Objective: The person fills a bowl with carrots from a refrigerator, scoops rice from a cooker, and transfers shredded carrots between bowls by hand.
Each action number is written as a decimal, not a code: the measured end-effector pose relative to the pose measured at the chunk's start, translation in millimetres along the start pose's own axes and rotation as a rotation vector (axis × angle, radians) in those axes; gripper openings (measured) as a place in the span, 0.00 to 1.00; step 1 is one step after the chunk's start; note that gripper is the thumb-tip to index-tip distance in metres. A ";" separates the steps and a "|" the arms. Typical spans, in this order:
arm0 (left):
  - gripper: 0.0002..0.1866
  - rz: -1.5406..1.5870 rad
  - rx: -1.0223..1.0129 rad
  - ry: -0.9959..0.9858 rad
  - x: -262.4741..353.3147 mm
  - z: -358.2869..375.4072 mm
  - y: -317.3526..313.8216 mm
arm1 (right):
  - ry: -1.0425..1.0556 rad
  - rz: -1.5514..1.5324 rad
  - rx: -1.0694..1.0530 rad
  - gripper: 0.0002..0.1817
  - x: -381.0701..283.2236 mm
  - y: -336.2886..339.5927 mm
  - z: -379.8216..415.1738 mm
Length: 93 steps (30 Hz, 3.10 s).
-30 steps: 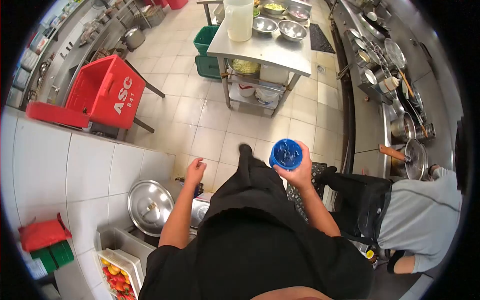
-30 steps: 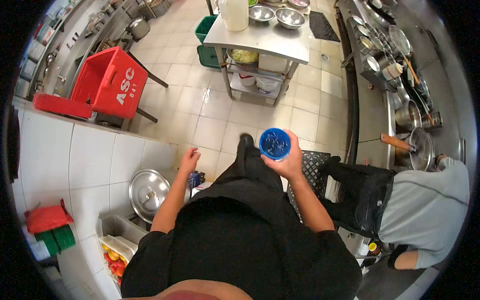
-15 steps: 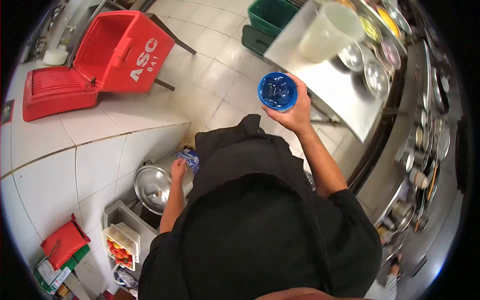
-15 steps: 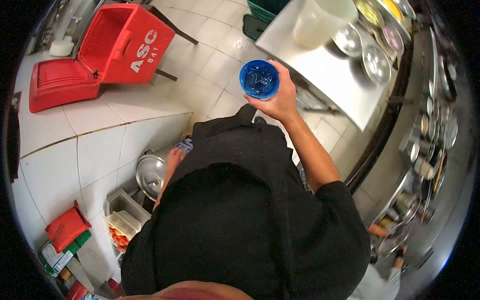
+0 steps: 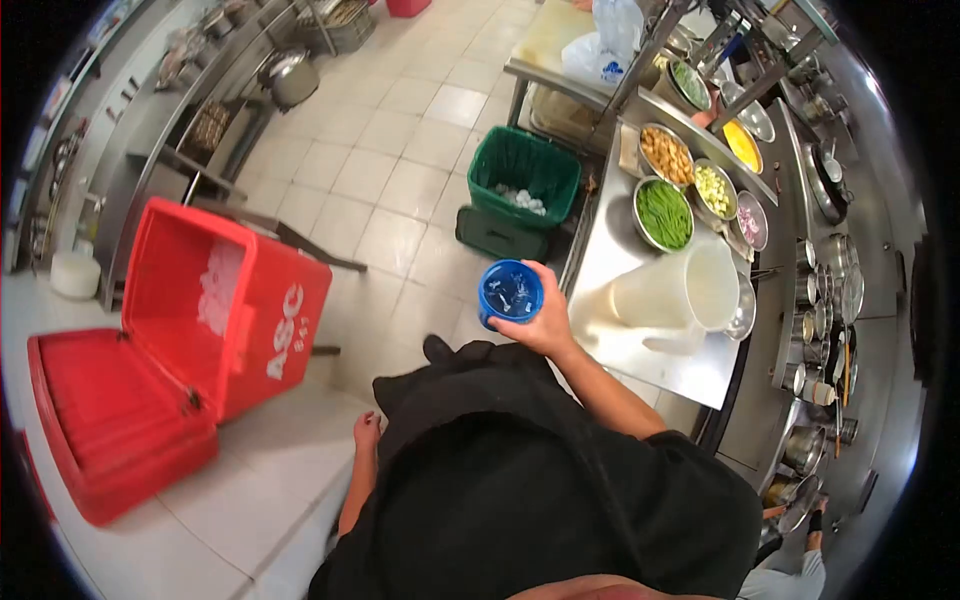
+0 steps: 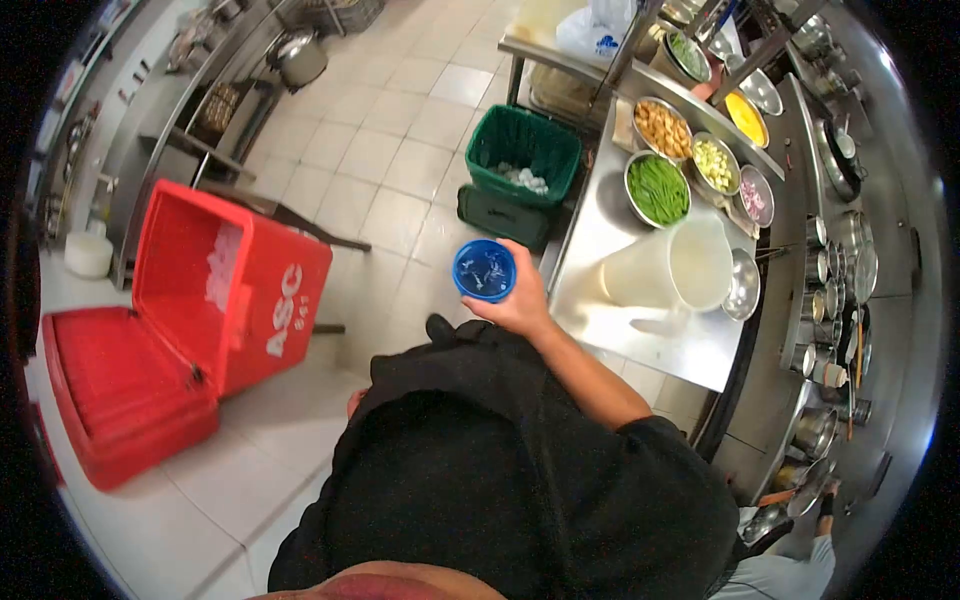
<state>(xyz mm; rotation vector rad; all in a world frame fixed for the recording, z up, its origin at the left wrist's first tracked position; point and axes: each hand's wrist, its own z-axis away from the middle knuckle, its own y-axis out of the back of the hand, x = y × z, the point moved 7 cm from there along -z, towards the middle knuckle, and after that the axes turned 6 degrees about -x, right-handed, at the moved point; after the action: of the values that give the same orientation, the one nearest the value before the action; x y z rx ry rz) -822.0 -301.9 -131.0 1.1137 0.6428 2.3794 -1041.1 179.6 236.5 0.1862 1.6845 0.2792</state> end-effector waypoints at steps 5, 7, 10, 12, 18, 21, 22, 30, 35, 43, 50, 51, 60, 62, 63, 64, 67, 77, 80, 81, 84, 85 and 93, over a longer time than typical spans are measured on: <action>0.19 0.023 -0.042 -0.019 104.7 -140.2 84.9 | -0.008 0.141 0.217 0.49 2.4 11.5 -90.5; 0.19 0.086 -0.003 -0.064 151.7 -203.7 110.2 | 0.017 0.123 0.281 0.49 7.3 20.7 -134.4; 0.18 0.208 0.015 -0.263 231.2 -262.2 125.2 | 0.018 0.147 0.370 0.47 26.4 38.6 -210.3; 0.17 0.278 -0.045 -0.239 271.0 -284.6 126.1 | 0.023 0.175 0.435 0.47 40.6 53.6 -268.6; 0.19 -0.039 -0.098 -0.263 266.4 -346.5 137.3 | 0.114 0.136 0.638 0.45 81.8 128.4 -461.8; 0.19 -0.151 -0.109 -0.203 275.2 -386.9 148.3 | 0.128 0.157 0.803 0.45 107.8 186.3 -551.6; 0.20 -0.155 -0.104 -0.158 282.5 -400.1 156.6 | 0.104 0.216 0.853 0.46 113.1 204.8 -574.6; 0.20 -0.011 -0.131 -0.122 387.5 -529.0 215.3 | -0.218 0.294 1.291 0.51 189.0 350.7 -700.1; 0.20 0.057 -0.238 -0.129 506.5 -613.8 224.5 | -0.399 0.297 1.538 0.53 231.6 391.5 -700.8; 0.21 -0.237 -0.382 -0.243 615.5 -771.8 199.6 | -0.367 0.476 1.619 0.60 260.8 390.4 -704.3; 0.19 0.026 -0.285 -0.179 750.2 -935.5 249.3 | -0.445 0.566 1.363 0.54 276.2 252.7 -729.1; 0.20 0.034 -0.271 -0.208 763.5 -962.0 252.2 | -0.440 0.537 1.281 0.50 275.2 216.1 -745.7; 0.23 -0.196 -0.370 -0.108 809.2 -1092.9 226.6 | -0.510 0.286 0.767 0.30 279.1 105.4 -924.7; 0.23 -0.217 -0.409 -0.132 852.5 -1089.7 219.3 | -0.571 0.275 0.771 0.28 313.7 127.0 -952.8; 0.23 -0.195 -0.417 -0.120 867.2 -1093.2 215.9 | -0.533 0.293 0.764 0.26 332.4 140.5 -971.6; 0.22 -0.171 -0.396 -0.107 876.5 -1098.9 212.7 | -0.561 0.279 0.739 0.26 353.2 154.7 -993.2; 0.22 -0.152 -0.369 -0.069 888.8 -1117.8 204.6 | -0.665 0.281 0.615 0.27 420.9 198.6 -1071.3; 0.20 -0.083 -0.410 0.294 957.6 -1154.6 192.5 | -1.129 0.310 0.250 0.39 745.5 357.1 -1317.8; 0.20 -0.107 -0.461 0.388 1083.1 -1177.0 156.0 | -1.179 0.307 0.233 0.42 798.7 393.7 -1351.6; 0.20 -0.090 -0.419 0.341 1133.6 -1193.5 138.9 | -1.197 0.294 0.200 0.43 808.9 407.0 -1365.7; 0.20 0.008 -0.392 0.297 1248.5 -1242.7 87.5 | -1.214 0.273 0.182 0.47 853.5 436.0 -1386.7; 0.21 0.017 -0.393 0.282 1279.4 -1256.9 69.6 | -1.246 0.300 0.170 0.49 871.7 447.3 -1391.8; 0.21 -0.105 -0.539 0.358 1262.5 -1296.6 22.3 | -1.494 0.456 0.217 0.60 964.6 529.8 -1419.9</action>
<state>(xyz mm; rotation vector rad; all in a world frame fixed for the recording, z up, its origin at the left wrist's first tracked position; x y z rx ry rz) -2587.7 95.1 -111.4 0.4217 0.1349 2.4610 -2596.1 851.7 -361.5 0.7315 0.1632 0.1912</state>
